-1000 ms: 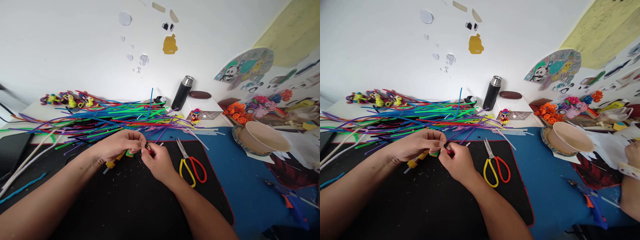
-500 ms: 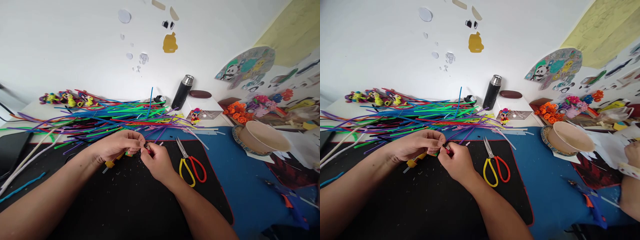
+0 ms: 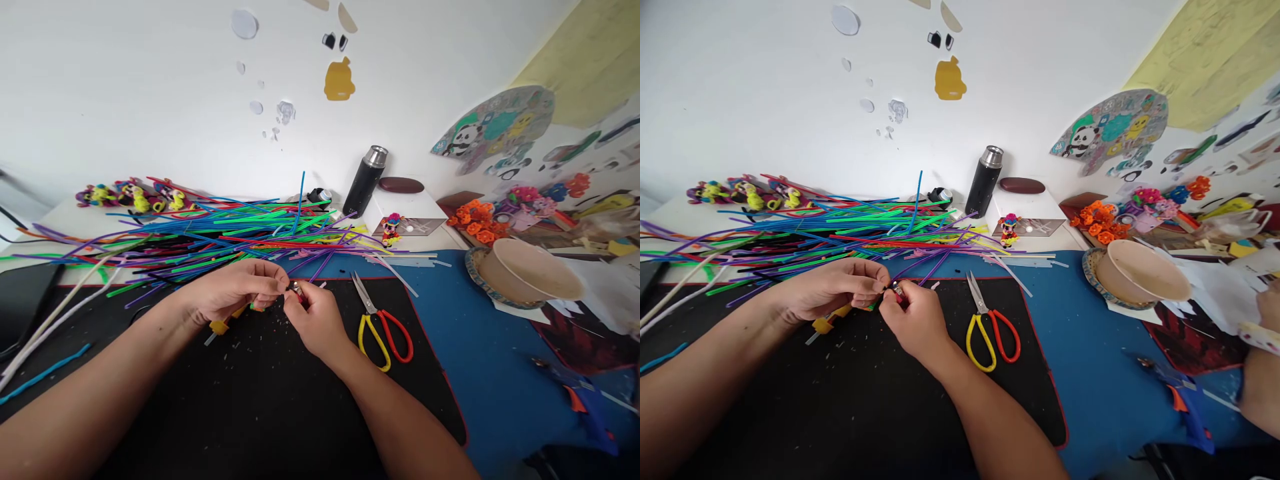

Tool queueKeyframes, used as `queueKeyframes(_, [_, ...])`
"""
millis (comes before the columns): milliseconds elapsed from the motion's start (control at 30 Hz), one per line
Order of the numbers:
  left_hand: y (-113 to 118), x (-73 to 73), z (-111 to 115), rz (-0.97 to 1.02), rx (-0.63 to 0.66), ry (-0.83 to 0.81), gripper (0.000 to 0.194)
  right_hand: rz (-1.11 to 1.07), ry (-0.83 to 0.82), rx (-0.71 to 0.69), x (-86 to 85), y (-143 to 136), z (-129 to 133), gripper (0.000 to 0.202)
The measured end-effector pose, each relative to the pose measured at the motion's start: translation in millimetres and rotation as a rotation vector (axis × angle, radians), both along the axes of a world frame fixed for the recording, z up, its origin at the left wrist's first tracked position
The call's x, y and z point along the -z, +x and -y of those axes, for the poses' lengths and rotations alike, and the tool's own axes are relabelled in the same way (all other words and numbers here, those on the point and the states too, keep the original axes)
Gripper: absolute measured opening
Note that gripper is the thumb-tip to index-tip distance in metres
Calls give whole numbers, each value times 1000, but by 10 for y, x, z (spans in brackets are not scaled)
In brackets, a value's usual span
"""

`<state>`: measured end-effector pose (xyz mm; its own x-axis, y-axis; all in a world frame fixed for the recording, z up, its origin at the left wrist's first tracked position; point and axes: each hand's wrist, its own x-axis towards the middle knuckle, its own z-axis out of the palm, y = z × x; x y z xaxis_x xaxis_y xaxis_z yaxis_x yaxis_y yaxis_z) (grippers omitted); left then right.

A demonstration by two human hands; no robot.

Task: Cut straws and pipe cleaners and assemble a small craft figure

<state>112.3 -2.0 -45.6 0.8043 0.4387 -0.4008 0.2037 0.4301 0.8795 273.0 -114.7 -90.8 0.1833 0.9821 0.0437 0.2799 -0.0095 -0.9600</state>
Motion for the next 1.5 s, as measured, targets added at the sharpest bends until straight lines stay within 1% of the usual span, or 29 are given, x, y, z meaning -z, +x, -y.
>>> queueKeyframes(267, [10, 8, -9, -15, -12, 23, 27, 15, 7, -10, -4, -11, 11, 33])
queueKeyframes(900, [26, -3, 1, -43, -30, 5, 23, 18, -27, -17, 1, -10, 4, 34])
queueKeyframes(1067, [29, -10, -5, -38, -71, 10, 23, -62, -14, -20, 28, 28, -18, 42])
queueKeyframes(1233, [24, -29, -4, -53, -105, 38, 24, -207, -28, -101, 62, 70, -22, 50])
queueKeyframes(1367, [31, -43, 0, -39, -160, 64, 30, -195, -23, -119, 55, 70, -12, 53])
queueKeyframes(1500, [49, -57, 22, -25, -214, 112, 33, -125, 6, -106, 39, 58, -8, 51])
